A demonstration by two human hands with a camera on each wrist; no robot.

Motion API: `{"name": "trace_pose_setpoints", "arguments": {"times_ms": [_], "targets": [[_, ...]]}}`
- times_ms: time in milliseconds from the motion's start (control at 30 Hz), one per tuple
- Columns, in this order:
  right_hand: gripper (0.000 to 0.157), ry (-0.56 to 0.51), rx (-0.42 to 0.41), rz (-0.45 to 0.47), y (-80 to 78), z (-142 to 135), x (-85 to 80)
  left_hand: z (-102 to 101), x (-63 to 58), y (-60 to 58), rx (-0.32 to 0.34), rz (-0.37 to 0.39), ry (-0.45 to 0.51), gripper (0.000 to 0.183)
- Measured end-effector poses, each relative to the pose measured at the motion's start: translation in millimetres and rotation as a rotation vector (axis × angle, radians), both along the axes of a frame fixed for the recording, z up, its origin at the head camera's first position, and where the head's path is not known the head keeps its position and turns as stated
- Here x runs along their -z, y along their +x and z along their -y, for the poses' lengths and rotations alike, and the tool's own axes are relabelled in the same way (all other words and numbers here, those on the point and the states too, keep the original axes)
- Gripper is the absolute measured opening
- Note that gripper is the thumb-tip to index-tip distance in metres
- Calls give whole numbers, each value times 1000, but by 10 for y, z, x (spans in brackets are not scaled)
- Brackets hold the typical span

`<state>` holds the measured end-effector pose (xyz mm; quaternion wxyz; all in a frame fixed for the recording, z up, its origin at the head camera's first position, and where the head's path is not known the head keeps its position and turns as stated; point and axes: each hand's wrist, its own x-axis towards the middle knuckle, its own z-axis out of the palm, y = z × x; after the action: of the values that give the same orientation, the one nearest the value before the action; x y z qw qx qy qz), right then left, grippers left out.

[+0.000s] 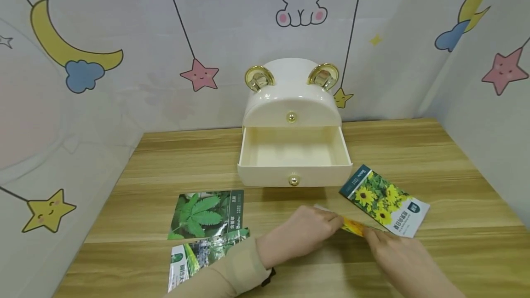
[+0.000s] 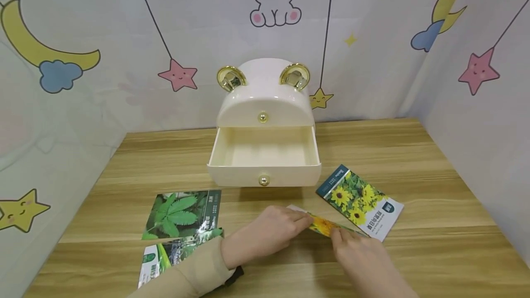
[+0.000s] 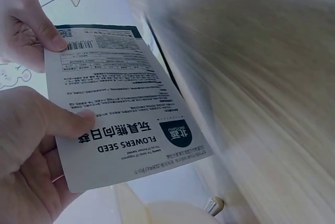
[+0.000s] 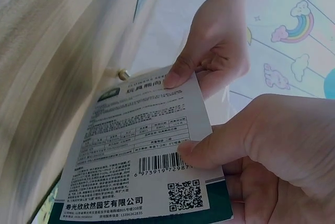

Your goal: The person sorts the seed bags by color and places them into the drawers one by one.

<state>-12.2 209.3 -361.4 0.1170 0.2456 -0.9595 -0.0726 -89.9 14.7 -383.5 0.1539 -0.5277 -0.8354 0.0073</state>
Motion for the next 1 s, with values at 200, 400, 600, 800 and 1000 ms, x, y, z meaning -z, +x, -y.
{"name": "trace_pose_setpoints", "arguments": {"times_ms": [200, 400, 600, 800, 1000], "targets": [[29, -31, -17, -36, 1, -12, -60, 74, -117, 52, -17, 54, 39, 26], [39, -88, -114, -120, 6, -46, -117, 155, -259, 122, -42, 58, 65, 33], [43, -100, -135, -82, 54, -87, -229, 221, -380, 185, -47, 10, 129, 28], [39, -106, -145, -77, 70, -85, -318, 313, -519, 249, -57, -34, 165, 27], [67, -102, -121, -3, 108, -48, -442, 406, -674, 308, -60, -56, 205, 21]]}}
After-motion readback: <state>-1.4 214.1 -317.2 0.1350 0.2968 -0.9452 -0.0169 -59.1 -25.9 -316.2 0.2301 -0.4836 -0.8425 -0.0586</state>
